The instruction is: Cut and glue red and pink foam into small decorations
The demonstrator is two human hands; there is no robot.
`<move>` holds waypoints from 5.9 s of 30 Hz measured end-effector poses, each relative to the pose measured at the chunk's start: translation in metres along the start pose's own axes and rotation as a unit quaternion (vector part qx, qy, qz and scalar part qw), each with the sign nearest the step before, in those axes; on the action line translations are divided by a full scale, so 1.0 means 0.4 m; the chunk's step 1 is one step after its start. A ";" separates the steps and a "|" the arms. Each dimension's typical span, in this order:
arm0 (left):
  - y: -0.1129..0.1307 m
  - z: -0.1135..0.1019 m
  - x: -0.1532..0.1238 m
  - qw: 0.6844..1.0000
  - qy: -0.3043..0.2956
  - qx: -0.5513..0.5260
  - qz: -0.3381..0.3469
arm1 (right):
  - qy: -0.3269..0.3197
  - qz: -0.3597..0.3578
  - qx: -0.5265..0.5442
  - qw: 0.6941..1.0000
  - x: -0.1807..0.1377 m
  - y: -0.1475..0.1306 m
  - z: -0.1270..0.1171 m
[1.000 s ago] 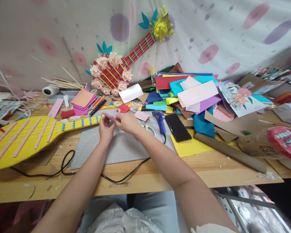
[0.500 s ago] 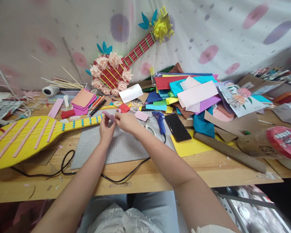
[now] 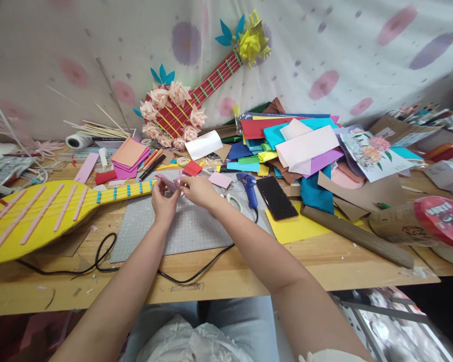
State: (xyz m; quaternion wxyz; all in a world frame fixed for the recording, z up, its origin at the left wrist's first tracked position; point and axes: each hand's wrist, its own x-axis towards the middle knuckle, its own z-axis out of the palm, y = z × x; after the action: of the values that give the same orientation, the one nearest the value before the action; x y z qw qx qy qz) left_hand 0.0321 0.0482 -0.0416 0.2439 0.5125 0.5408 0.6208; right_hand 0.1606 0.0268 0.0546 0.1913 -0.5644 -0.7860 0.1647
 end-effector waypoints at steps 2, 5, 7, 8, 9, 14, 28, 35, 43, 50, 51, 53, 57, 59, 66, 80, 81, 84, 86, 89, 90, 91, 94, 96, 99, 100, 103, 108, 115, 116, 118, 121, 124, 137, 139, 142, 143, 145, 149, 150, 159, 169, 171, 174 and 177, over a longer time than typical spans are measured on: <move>0.001 -0.002 -0.001 1.000 0.003 0.000 0.000 | 0.000 0.004 0.020 1.000 -0.002 0.004 0.004; 0.002 -0.003 -0.001 1.000 0.003 -0.006 -0.002 | -0.004 0.016 0.039 0.999 -0.005 0.006 0.006; 0.003 -0.003 -0.001 1.000 0.003 -0.007 -0.002 | -0.002 0.019 0.048 0.999 -0.006 0.004 0.006; 0.002 -0.002 -0.001 1.000 0.003 -0.007 -0.003 | 0.002 0.020 0.050 0.999 -0.006 0.003 0.006; 0.001 -0.002 0.000 1.000 0.003 -0.007 -0.004 | 0.008 0.020 0.050 0.999 -0.006 0.002 0.005; -0.004 -0.002 0.000 1.000 -0.004 -0.001 0.001 | 0.021 0.012 0.030 0.999 -0.004 -0.002 0.007; -0.002 -0.005 0.000 1.000 -0.015 -0.017 -0.007 | 0.019 0.004 -0.064 0.998 -0.002 -0.004 0.008; -0.002 -0.011 0.000 0.999 -0.013 0.011 0.036 | -0.031 0.083 0.117 0.989 0.011 -0.004 0.005; -0.009 -0.011 0.006 0.998 -0.024 -0.006 0.056 | -0.155 0.224 0.497 0.824 0.014 0.005 -0.005; -0.005 -0.005 0.006 0.998 -0.026 -0.009 0.049 | 0.010 0.071 0.088 0.994 -0.015 -0.012 0.015; -0.005 -0.004 0.006 0.998 -0.025 -0.012 0.048 | 0.030 0.045 0.027 0.998 -0.019 -0.013 0.017; -0.004 -0.003 0.005 0.998 -0.025 -0.017 0.050 | 0.042 0.034 -0.008 0.999 -0.021 -0.014 0.020; -0.001 -0.002 0.004 0.998 -0.023 -0.018 0.052 | -0.034 0.136 0.240 0.961 -0.002 -0.006 0.018; 0.003 -0.003 0.003 0.998 -0.023 -0.017 0.053 | -0.096 0.192 0.399 0.892 0.010 -0.001 0.012; -0.001 -0.002 0.004 0.998 -0.025 -0.020 0.053 | -0.095 0.195 0.414 0.884 0.012 0.003 0.013; 0.005 -0.004 -0.002 0.998 -0.036 -0.017 0.055 | -0.148 0.222 0.528 0.806 0.018 0.023 0.024; 0.006 -0.004 -0.002 0.998 -0.038 -0.015 0.055 | -0.157 0.227 0.547 0.790 0.020 0.026 0.023; 0.005 -0.003 -0.001 0.997 -0.040 -0.013 0.058 | -0.129 0.211 0.496 0.832 0.015 0.020 0.024; 0.001 -0.001 0.000 0.998 -0.032 -0.018 0.059 | -0.070 0.172 0.365 0.912 0.005 0.007 0.027; -0.005 0.001 0.002 0.998 -0.024 -0.021 0.057 | 0.033 0.079 0.096 0.992 -0.010 -0.011 0.031; -0.005 0.001 0.003 0.998 -0.024 -0.021 0.055 | 0.054 0.052 0.033 0.997 -0.013 -0.016 0.031; -0.005 0.001 0.003 0.998 -0.026 -0.022 0.054 | 0.063 0.039 0.000 0.997 -0.014 -0.018 0.032; -0.001 0.000 0.002 0.998 -0.026 -0.027 0.049 | 0.015 0.081 0.119 0.990 -0.006 -0.017 0.028; 0.005 0.000 0.001 0.998 -0.026 -0.030 0.046 | -0.051 0.145 0.310 0.938 0.006 -0.008 0.023; 0.012 0.000 -0.001 0.998 -0.032 -0.028 0.051 | -0.145 0.217 0.524 0.811 0.023 0.017 0.012; 0.013 0.000 -0.003 0.998 -0.036 -0.024 0.055 | -0.173 0.233 0.556 0.779 0.027 0.026 0.008; 0.014 -0.001 -0.006 0.998 -0.035 -0.006 0.061 | -0.237 0.246 0.572 0.746 0.031 0.046 -0.002; 0.012 -0.003 -0.005 0.999 -0.018 -0.013 0.040 | -0.192 0.153 0.437 0.865 0.003 0.033 -0.013; 0.014 0.002 -0.002 0.999 0.000 -0.007 0.036 | -0.014 0.044 -0.038 0.998 -0.044 0.000 -0.007; 0.014 0.002 -0.003 0.999 0.001 -0.007 0.035 | -0.009 0.038 -0.064 0.997 -0.044 -0.001 -0.004; 0.013 0.002 -0.003 0.999 -0.002 -0.008 0.031 | -0.007 0.028 -0.099 0.995 -0.041 0.001 0.002; 0.012 0.001 -0.003 1.000 -0.007 -0.009 0.023 | -0.003 0.009 -0.129 0.992 -0.035 0.006 0.009; 0.011 0.001 -0.003 1.000 -0.011 -0.014 0.022 | 0.000 -0.010 -0.151 0.988 -0.032 0.011 0.008; 0.014 -0.001 -0.007 1.000 -0.013 -0.024 0.013 | 0.010 -0.018 -0.070 0.997 -0.009 0.014 -0.003; 0.015 -0.001 -0.007 0.999 -0.014 -0.023 0.018 | -0.006 0.019 0.026 0.999 -0.002 0.016 -0.001; 0.018 -0.003 -0.008 0.999 -0.015 -0.020 0.025 | -0.076 0.104 0.240 0.962 0.009 0.015 -0.001; 0.019 -0.004 -0.009 0.999 -0.015 -0.016 0.027 | -0.099 0.129 0.305 0.938 0.011 0.014 -0.002; 0.021 -0.005 -0.009 0.999 -0.014 -0.009 0.031 | -0.124 0.156 0.388 0.900 0.013 0.012 -0.002; 0.017 -0.004 -0.007 0.999 -0.012 -0.008 0.031 | -0.069 0.124 0.260 0.955 0.001 0.006 0.009; 0.015 -0.003 -0.007 1.000 -0.010 -0.010 0.028 | -0.034 0.093 0.173 0.980 -0.004 0.004 0.013; 0.017 -0.002 -0.006 1.000 0.004 -0.016 0.010 | 0.040 -0.008 -0.052 0.998 -0.019 -0.016 0.035; 0.006 -0.003 -0.004 0.999 -0.008 -0.014 0.027 | -0.125 0.224 0.508 0.822 0.019 0.003 0.029; 0.008 -0.002 -0.004 0.999 -0.009 -0.019 0.027 | -0.076 0.193 0.397 0.894 0.012 0.000 0.034; 0.013 0.000 -0.004 0.999 -0.005 -0.029 0.025 | 0.032 0.091 0.128 0.987 -0.003 -0.010 0.038; 0.017 0.000 -0.005 0.999 -0.001 -0.034 0.019 | 0.055 0.007 -0.056 0.997 -0.015 -0.020 0.039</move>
State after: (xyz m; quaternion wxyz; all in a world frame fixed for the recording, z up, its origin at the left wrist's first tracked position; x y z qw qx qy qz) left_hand 0.0345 0.0446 -0.0362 0.2498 0.5146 0.5089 0.6433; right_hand 0.1482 0.0179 0.0443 0.2014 -0.5878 -0.7783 0.0906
